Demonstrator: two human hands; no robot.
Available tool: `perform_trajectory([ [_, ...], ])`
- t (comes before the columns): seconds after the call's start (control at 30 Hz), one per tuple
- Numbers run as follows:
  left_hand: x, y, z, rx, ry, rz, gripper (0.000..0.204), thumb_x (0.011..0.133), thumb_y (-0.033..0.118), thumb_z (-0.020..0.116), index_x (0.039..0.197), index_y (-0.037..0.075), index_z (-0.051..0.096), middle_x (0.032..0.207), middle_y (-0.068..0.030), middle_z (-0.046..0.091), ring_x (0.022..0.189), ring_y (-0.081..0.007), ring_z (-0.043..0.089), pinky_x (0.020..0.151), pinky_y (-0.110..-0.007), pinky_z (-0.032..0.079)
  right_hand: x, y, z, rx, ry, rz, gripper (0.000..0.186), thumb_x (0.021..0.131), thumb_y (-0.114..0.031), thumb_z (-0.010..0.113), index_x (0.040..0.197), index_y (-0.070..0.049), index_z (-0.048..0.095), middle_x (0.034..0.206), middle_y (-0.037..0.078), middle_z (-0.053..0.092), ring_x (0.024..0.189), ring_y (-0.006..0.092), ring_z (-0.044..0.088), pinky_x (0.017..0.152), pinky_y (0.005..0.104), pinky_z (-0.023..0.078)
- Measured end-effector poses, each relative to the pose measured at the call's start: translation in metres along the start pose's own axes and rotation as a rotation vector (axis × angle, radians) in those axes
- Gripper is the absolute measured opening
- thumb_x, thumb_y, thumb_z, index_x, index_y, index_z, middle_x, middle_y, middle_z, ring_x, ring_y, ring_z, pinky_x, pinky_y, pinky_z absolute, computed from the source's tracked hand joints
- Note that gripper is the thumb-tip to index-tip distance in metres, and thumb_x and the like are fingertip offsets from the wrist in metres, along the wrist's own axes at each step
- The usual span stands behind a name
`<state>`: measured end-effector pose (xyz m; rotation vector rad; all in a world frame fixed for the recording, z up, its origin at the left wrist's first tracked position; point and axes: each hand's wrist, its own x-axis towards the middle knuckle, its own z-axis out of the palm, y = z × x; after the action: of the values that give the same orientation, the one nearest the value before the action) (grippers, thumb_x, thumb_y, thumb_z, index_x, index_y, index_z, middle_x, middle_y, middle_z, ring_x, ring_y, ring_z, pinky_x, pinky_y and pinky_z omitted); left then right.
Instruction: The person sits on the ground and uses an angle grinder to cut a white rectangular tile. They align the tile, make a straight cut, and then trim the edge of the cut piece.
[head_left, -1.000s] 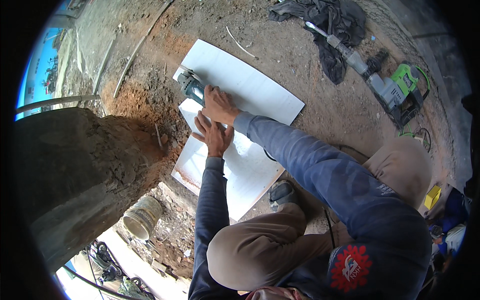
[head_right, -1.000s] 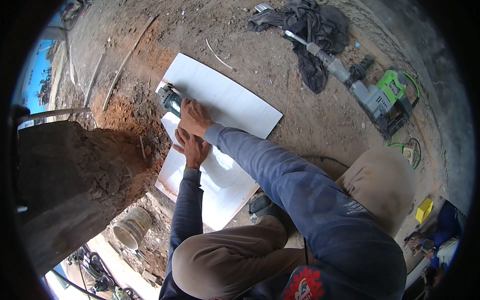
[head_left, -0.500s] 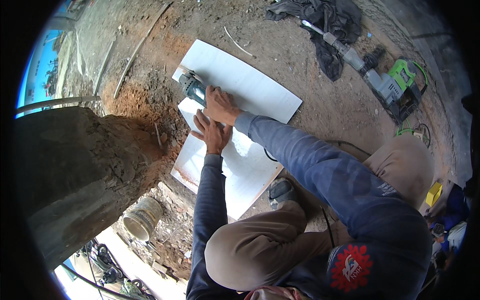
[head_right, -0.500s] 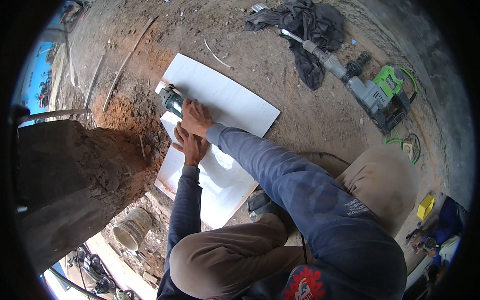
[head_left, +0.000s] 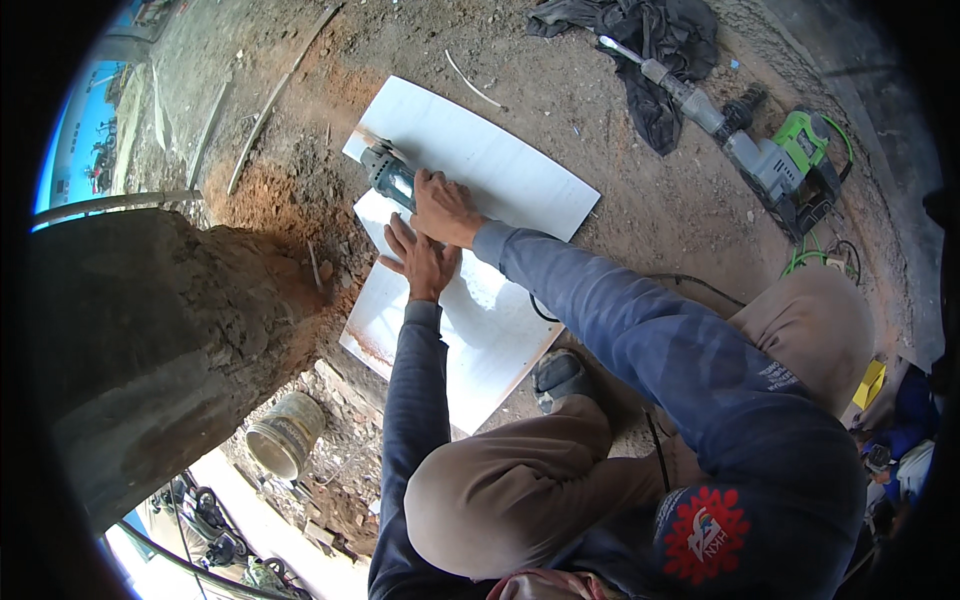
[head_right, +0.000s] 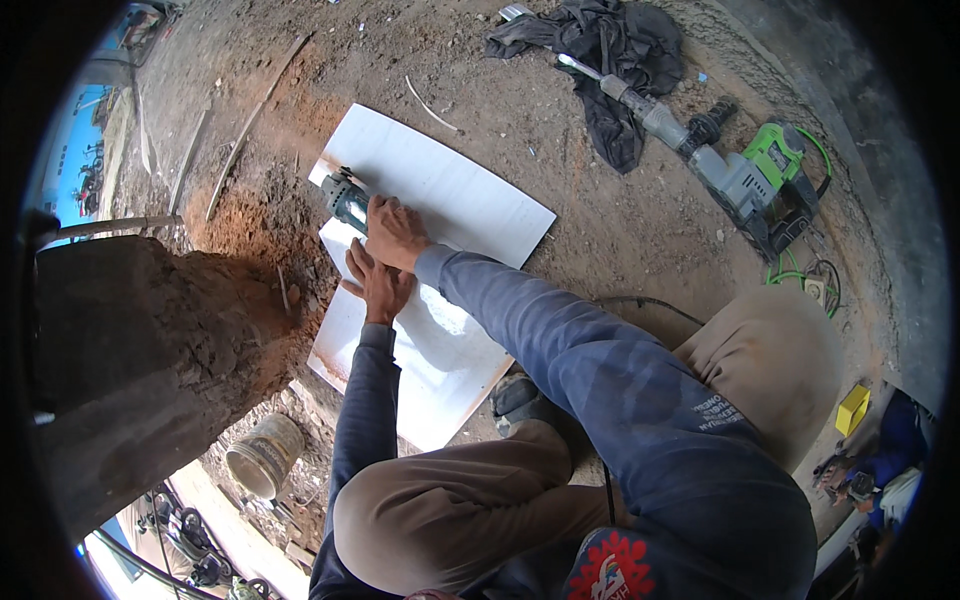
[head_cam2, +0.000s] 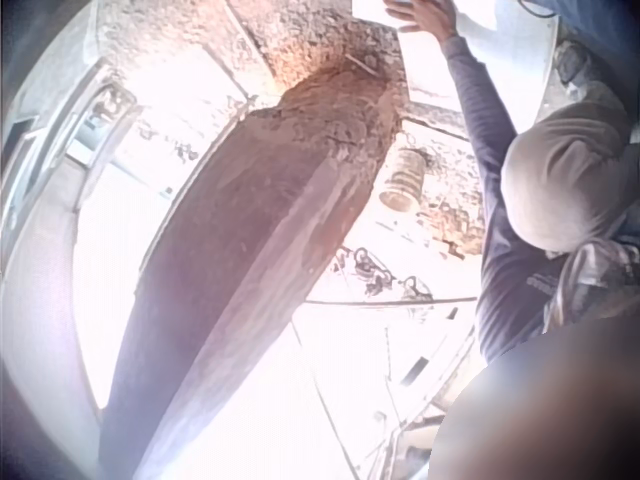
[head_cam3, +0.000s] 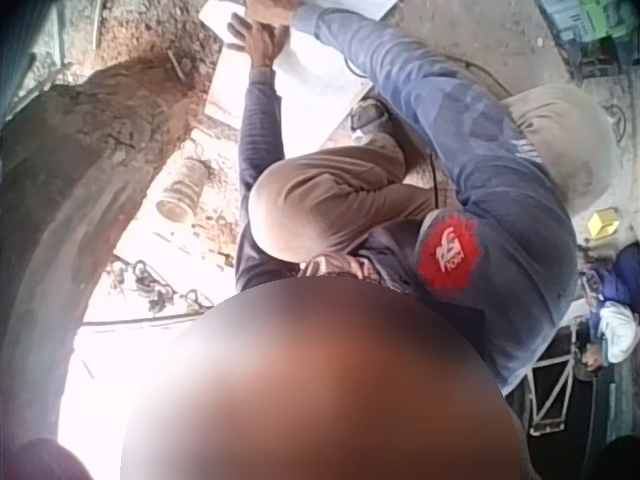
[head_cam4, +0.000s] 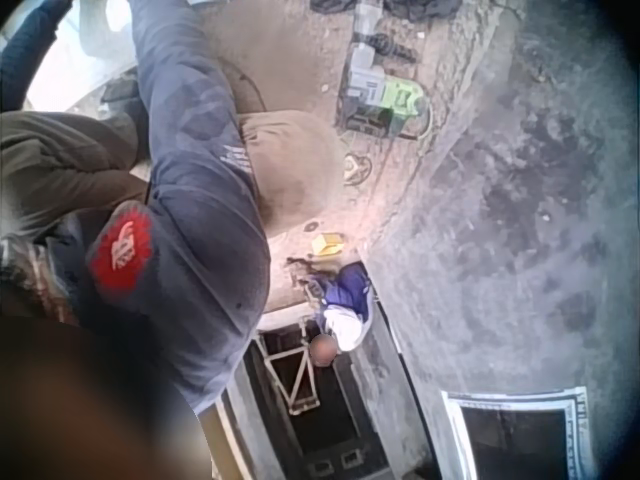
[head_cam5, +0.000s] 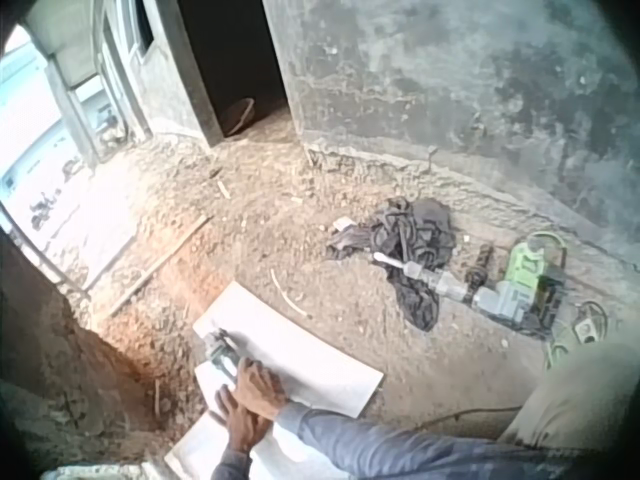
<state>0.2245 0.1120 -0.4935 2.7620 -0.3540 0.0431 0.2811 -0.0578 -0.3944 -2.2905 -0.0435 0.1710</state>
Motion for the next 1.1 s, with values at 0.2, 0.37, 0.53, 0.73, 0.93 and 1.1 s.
perform_trajectory([
  [0.2, 0.000, 0.000, -0.001, 0.048, -0.028, -0.019, 0.092, 0.091, 0.067, 0.067, 0.163, 0.014, 0.045, 0.177, -0.0287, 0.010, 0.163, -0.0535, 0.001, 0.119, -0.081, -0.001, -0.007, -0.003, -0.007, -0.034, -0.014, 0.018, 0.054, 0.090, -0.021, 0.071, 0.130, 0.009, 0.050, 0.122, 0.032, 0.066, 0.108, 0.0465, 0.073, 0.095, 0.0519, 0.060],
  [0.37, 0.000, 0.000, -0.002, 0.048, -0.024, -0.006, 0.089, 0.091, 0.065, 0.067, 0.162, 0.015, 0.047, 0.178, -0.0282, 0.010, 0.163, -0.0536, 0.001, 0.119, -0.081, -0.001, -0.013, -0.006, -0.014, -0.046, -0.028, 0.031, 0.049, 0.092, -0.020, 0.069, 0.129, 0.009, 0.052, 0.123, 0.032, 0.067, 0.110, 0.0447, 0.074, 0.096, 0.0497, 0.060],
  [0.53, 0.002, 0.001, -0.002, 0.054, -0.068, -0.054, 0.092, 0.088, 0.065, 0.069, 0.162, 0.015, 0.047, 0.178, -0.0279, 0.009, 0.163, -0.0533, 0.000, 0.114, -0.086, -0.001, -0.016, -0.003, -0.013, -0.054, -0.034, 0.039, 0.049, 0.093, -0.022, 0.069, 0.128, 0.008, 0.052, 0.122, 0.032, 0.067, 0.110, 0.0450, 0.074, 0.096, 0.0502, 0.060],
  [0.73, 0.002, 0.002, -0.002, 0.085, -0.068, -0.069, 0.095, 0.087, 0.064, 0.070, 0.164, 0.014, 0.045, 0.178, -0.0282, 0.011, 0.164, -0.0528, 0.000, 0.111, -0.089, -0.001, -0.019, 0.004, -0.011, -0.007, -0.037, 0.018, 0.066, 0.088, -0.030, 0.077, 0.131, 0.009, 0.047, 0.122, 0.034, 0.065, 0.108, 0.0504, 0.072, 0.096, 0.0566, 0.059],
  [0.93, 0.005, 0.002, -0.002, 0.113, -0.088, -0.094, 0.099, 0.084, 0.062, 0.074, 0.164, 0.013, 0.042, 0.177, -0.0284, 0.013, 0.163, -0.0531, 0.003, 0.112, -0.088, 0.000, -0.027, 0.005, -0.015, -0.023, -0.036, 0.014, 0.065, 0.089, -0.031, 0.077, 0.130, 0.009, 0.047, 0.120, 0.034, 0.065, 0.106, 0.0502, 0.072, 0.094, 0.0563, 0.059],
  [1.1, 0.005, -0.004, -0.001, 0.117, -0.072, -0.060, 0.098, 0.082, 0.057, 0.078, 0.163, 0.014, 0.043, 0.176, -0.0286, 0.016, 0.162, -0.0536, 0.007, 0.113, -0.087, 0.004, -0.032, 0.002, -0.018, -0.082, -0.025, 0.028, 0.062, 0.091, -0.033, 0.077, 0.130, 0.007, 0.051, 0.123, 0.030, 0.067, 0.109, 0.0434, 0.074, 0.094, 0.0497, 0.061],
])
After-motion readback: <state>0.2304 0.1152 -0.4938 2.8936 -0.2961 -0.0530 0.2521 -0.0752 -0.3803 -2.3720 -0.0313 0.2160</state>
